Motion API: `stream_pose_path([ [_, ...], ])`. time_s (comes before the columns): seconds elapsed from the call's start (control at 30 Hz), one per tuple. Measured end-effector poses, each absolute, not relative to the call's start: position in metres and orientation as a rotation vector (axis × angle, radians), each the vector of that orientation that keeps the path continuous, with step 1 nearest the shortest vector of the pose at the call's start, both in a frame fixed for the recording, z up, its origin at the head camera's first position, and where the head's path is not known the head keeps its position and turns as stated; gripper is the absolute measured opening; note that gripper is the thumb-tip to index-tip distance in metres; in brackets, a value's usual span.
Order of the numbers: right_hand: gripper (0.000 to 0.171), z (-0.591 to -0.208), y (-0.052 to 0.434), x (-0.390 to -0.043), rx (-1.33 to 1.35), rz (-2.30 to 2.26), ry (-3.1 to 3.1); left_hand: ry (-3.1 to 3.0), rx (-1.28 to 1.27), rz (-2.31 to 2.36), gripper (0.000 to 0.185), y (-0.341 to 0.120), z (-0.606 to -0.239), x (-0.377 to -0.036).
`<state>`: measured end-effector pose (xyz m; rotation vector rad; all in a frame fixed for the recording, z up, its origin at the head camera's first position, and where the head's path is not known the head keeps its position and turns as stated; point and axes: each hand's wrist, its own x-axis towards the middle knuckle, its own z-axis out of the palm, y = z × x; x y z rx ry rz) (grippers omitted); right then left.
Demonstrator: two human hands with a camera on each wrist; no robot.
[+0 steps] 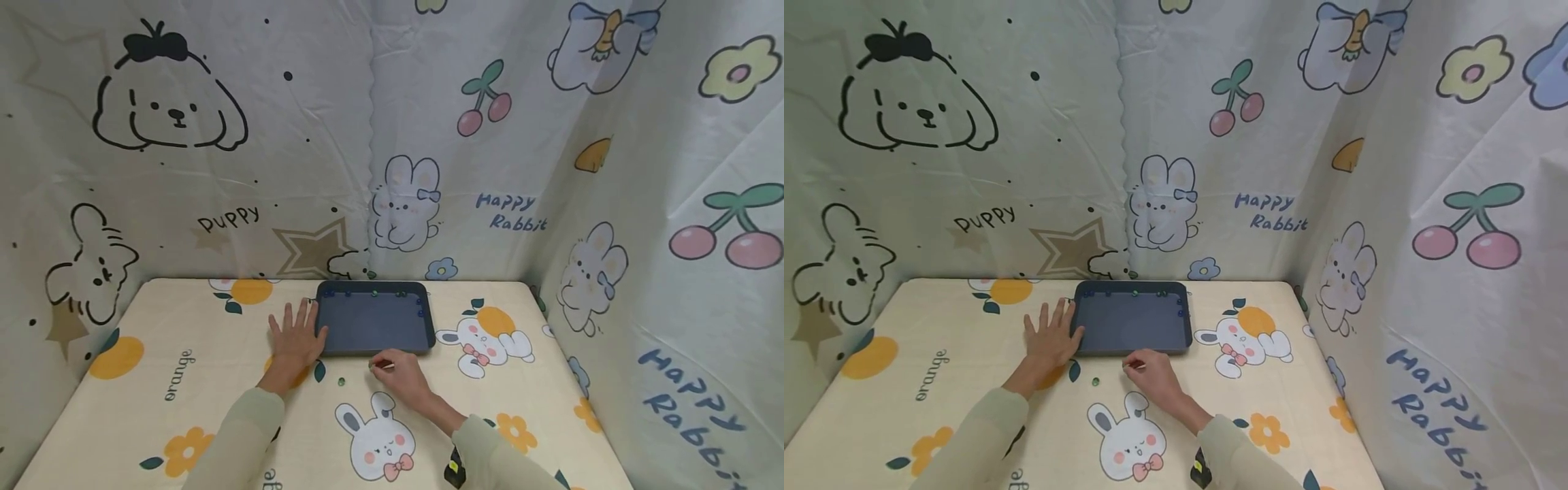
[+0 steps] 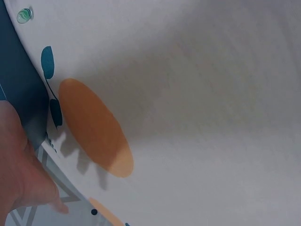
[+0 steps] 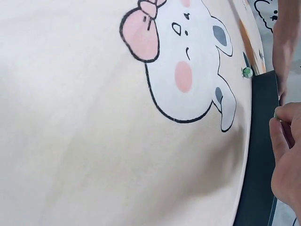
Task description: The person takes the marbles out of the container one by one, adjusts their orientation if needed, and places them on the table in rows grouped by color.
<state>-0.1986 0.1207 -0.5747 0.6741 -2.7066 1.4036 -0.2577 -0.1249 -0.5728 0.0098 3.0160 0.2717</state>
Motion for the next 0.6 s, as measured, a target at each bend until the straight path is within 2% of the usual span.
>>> stream_pose_path([
  [0.6,0.007,-0.586,0.111,-0.200,0.670,1.333,-2.892,3.003,0.016,0.286,0.073,-0.124,-0.572,-0.256],
])
